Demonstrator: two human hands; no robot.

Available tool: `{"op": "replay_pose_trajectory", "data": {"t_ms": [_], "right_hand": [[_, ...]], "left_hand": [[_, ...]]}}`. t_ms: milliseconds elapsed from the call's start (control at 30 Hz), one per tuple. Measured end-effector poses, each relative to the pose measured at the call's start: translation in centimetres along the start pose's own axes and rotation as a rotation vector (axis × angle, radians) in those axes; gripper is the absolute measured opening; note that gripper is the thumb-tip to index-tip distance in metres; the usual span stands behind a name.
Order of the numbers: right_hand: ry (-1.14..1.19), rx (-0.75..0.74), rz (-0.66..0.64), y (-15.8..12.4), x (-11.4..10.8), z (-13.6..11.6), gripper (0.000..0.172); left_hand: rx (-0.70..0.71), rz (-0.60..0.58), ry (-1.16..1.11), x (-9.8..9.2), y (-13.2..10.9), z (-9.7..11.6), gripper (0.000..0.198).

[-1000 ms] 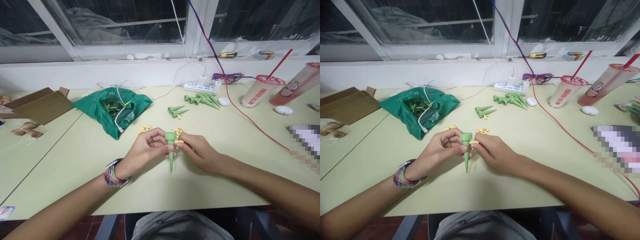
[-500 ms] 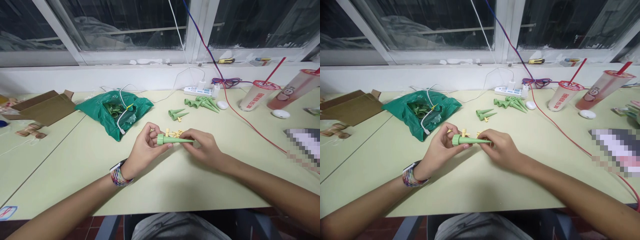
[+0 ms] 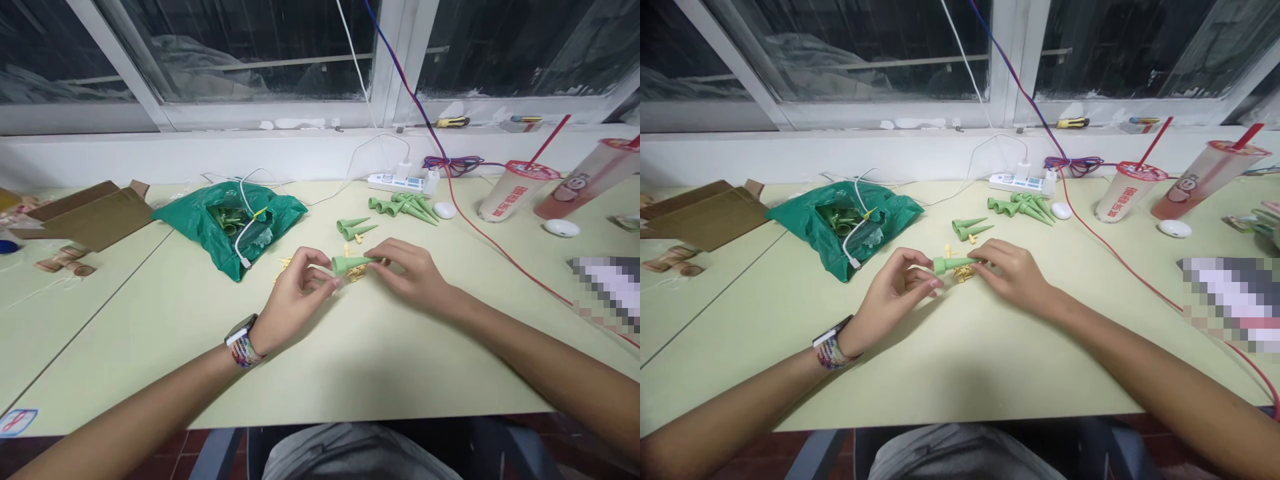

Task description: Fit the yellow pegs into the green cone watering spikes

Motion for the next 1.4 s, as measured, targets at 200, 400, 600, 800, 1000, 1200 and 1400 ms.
{"op": "replay_pose_trajectory", "data": {"t_ms": [200,400,600,800,1000,1200,1400], "right_hand": [[-0.141,0.109,0.003,0.8,-0.9,6.0,0.019],[-0.229,0.222,-0.098,0.9,-0.3,8.3,0.017],[-0.242,0.272,-0.069,0.9,-0.4,8.5,0.019],[-0.31,0.285,-0.042,0.9,-0.3,8.1,0.016],[-0.482,0.237,0.019,0.9,-1.8,8.5,0.029],[-0.794,0.265,0.033,0.2,-5.3,12.0,0.041],[-0.77,0.271,0.076,-0.3,-5.8,12.3,0.031]], "left_hand": [[0.019,-0.016,0.093,-0.4,0.1,0.2,0.009],[0.034,-0.044,0.117,-0.1,0.2,0.2,0.005],[0.044,-0.041,0.127,0.0,0.2,0.8,0.002],[0.07,-0.047,0.145,-0.2,0.3,0.9,0.002],[0.093,-0.04,0.182,-0.6,0.1,1.0,0.006],[0.121,0.069,0.105,-1.5,0.4,1.1,0.008],[0.133,0.209,-0.003,-3.0,1.1,0.9,0.012]]}}
Point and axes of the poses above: each hand's wrist, its own y-axis towards the middle knuckle, its own x-axis out of the palm, z = x × y, the point moved 5 cm from there along y, towards the middle knuckle, and after that the axes turned 2 degrees about y, right-handed, at the moved point
